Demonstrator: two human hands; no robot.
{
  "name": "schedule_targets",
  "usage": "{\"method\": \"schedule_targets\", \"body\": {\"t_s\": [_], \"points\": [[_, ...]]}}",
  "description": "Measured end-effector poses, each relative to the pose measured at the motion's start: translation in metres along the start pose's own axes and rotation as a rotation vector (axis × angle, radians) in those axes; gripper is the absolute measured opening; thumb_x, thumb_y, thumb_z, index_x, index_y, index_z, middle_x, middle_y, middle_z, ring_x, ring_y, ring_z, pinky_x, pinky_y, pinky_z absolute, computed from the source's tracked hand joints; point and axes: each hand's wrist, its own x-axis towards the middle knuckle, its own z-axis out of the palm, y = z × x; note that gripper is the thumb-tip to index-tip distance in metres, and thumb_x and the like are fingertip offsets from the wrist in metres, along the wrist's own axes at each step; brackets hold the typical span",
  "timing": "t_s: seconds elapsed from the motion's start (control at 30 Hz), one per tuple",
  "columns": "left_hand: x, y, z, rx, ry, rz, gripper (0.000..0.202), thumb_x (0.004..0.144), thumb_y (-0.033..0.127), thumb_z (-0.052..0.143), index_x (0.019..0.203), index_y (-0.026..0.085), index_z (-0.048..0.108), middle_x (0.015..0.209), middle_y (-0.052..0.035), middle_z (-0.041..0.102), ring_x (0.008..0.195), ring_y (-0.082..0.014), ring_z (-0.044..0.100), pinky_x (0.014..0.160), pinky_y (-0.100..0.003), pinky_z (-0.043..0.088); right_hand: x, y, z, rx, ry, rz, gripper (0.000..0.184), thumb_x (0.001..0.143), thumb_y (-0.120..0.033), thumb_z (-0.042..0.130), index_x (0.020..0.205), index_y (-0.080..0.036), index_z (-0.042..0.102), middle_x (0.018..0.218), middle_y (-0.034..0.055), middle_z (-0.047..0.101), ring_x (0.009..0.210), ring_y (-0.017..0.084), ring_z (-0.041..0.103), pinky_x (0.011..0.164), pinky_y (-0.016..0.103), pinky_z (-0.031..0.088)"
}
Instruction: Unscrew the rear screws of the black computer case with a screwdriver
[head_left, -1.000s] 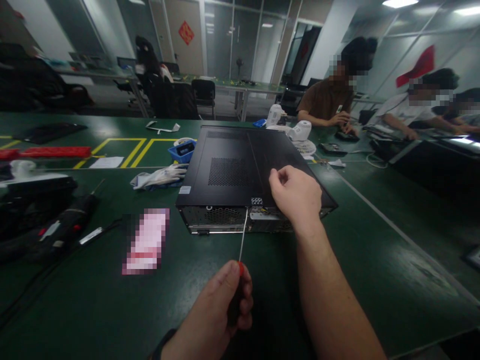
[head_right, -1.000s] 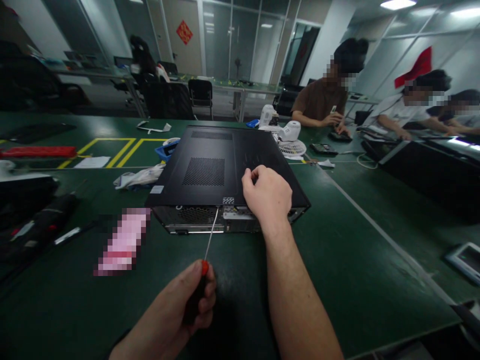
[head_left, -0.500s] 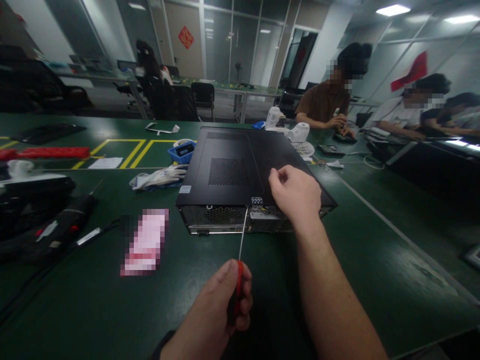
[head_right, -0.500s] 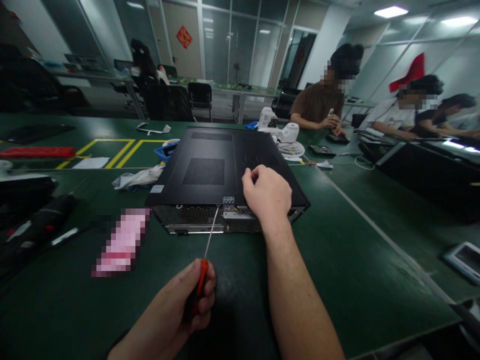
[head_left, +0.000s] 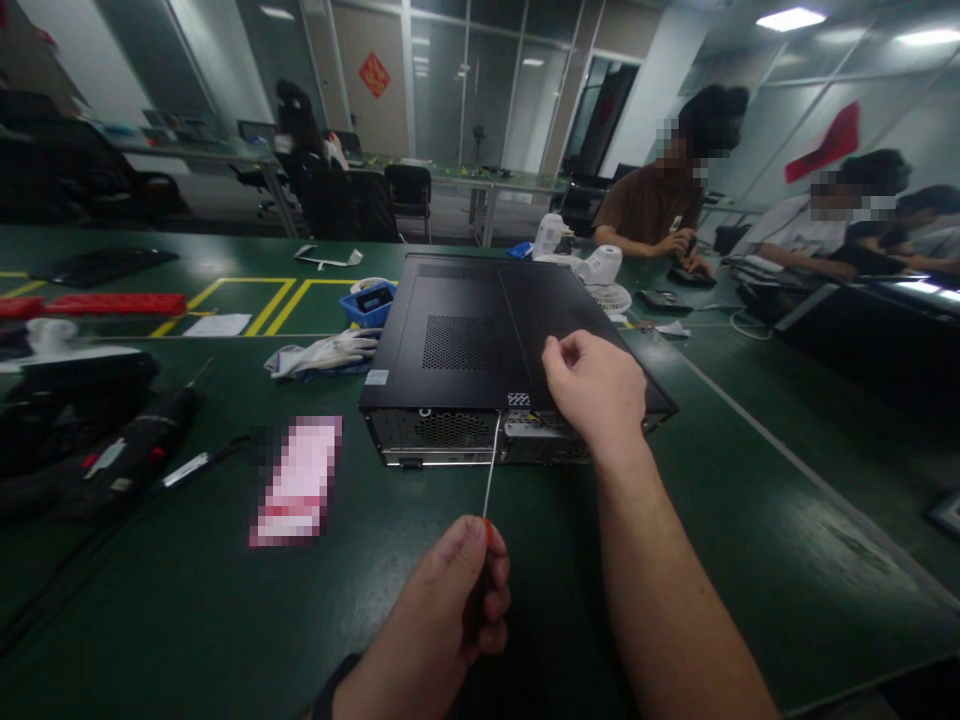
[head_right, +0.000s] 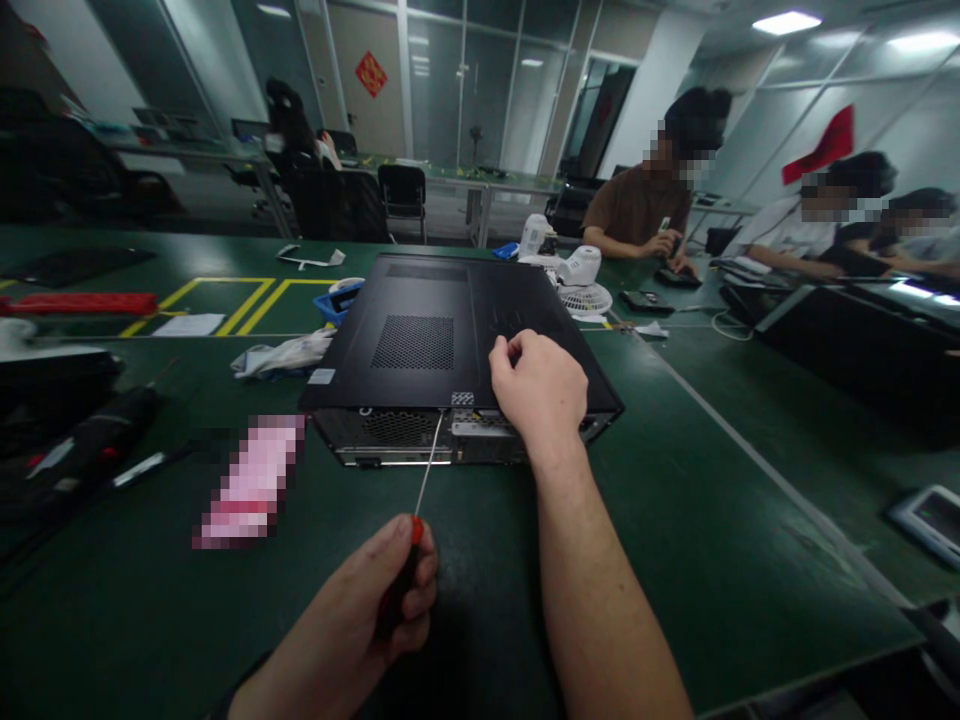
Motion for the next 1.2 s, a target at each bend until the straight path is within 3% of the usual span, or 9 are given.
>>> {"method": "schedule_targets", "body": {"t_s": [0.27, 0.43, 0.63, 0.87, 1.2], "points": [[0.0037, -0.0026, -0.0012, -0.023, 0.032, 0.019, 0.044, 0.084, 0.058, 0.071, 0.099, 0.019, 0.057, 0.077, 0.0041, 0.051, 0.059, -0.0059, 0.04, 0.052, -0.021, 0.026, -0.0003, -0.0006, -0.0011, -0.016, 0.0, -0.005, 0.033, 0.097, -0.046, 0.05, 0.08, -0.023, 0.068, 0.085, 0.0053, 0.073, 0.077, 0.021, 0.063, 0.062, 0.032, 0.03], [0.0039, -0.0016, 0.0008, -0.026, 0.051, 0.035, 0.047, 0.08, 0.059, 0.075, 0.085, 0.018, 0.051, 0.076, 0.0037, 0.052, 0.059, -0.0058, 0.04, 0.052, -0.021, 0.026, -0.0004, -0.0014, -0.0026, -0.017, -0.016, 0.001, 0.033, 0.097, -0.046, 0.05, 0.082, -0.023, 0.069, 0.087, 0.0061, 0.074, 0.079, 0.023, 0.064, 0.064, 0.033, 0.034], [0.006, -0.0021, 0.0015, -0.008, 0.053, 0.006, 0.052, 0.083, 0.067, 0.066, 0.09, 0.017, 0.056, 0.069, 0.004, 0.049, 0.054, -0.0062, 0.037, 0.05, -0.021, 0.024, -0.0003, -0.001, -0.0029, -0.018, -0.033, 0.003, 0.035, 0.097, -0.046, 0.048, 0.082, -0.023, 0.069, 0.087, 0.0061, 0.074, 0.079, 0.022, 0.064, 0.064, 0.032, 0.033], [0.0032, -0.0022, 0.0013, 0.037, -0.008, 0.059, 0.045, 0.084, 0.057, 0.073, 0.079, 0.018, 0.05, 0.072, 0.0053, 0.044, 0.056, -0.0052, 0.032, 0.05, -0.021, 0.024, -0.0001, -0.001, -0.0019, -0.007, -0.014, -0.004, 0.034, 0.097, -0.046, 0.049, 0.08, -0.023, 0.068, 0.085, 0.0054, 0.074, 0.078, 0.022, 0.064, 0.062, 0.032, 0.031], [0.0026, -0.0015, 0.0033, 0.002, 0.027, 0.082, 0.045, 0.085, 0.058, 0.071, 0.094, 0.015, 0.06, 0.074, 0.0014, 0.053, 0.059, -0.0063, 0.04, 0.05, -0.019, 0.028, -0.0011, -0.004, -0.0043, 0.002, -0.028, 0.015, 0.033, 0.097, -0.045, 0.05, 0.083, -0.023, 0.07, 0.089, 0.0073, 0.075, 0.082, 0.023, 0.065, 0.065, 0.032, 0.036]]}}
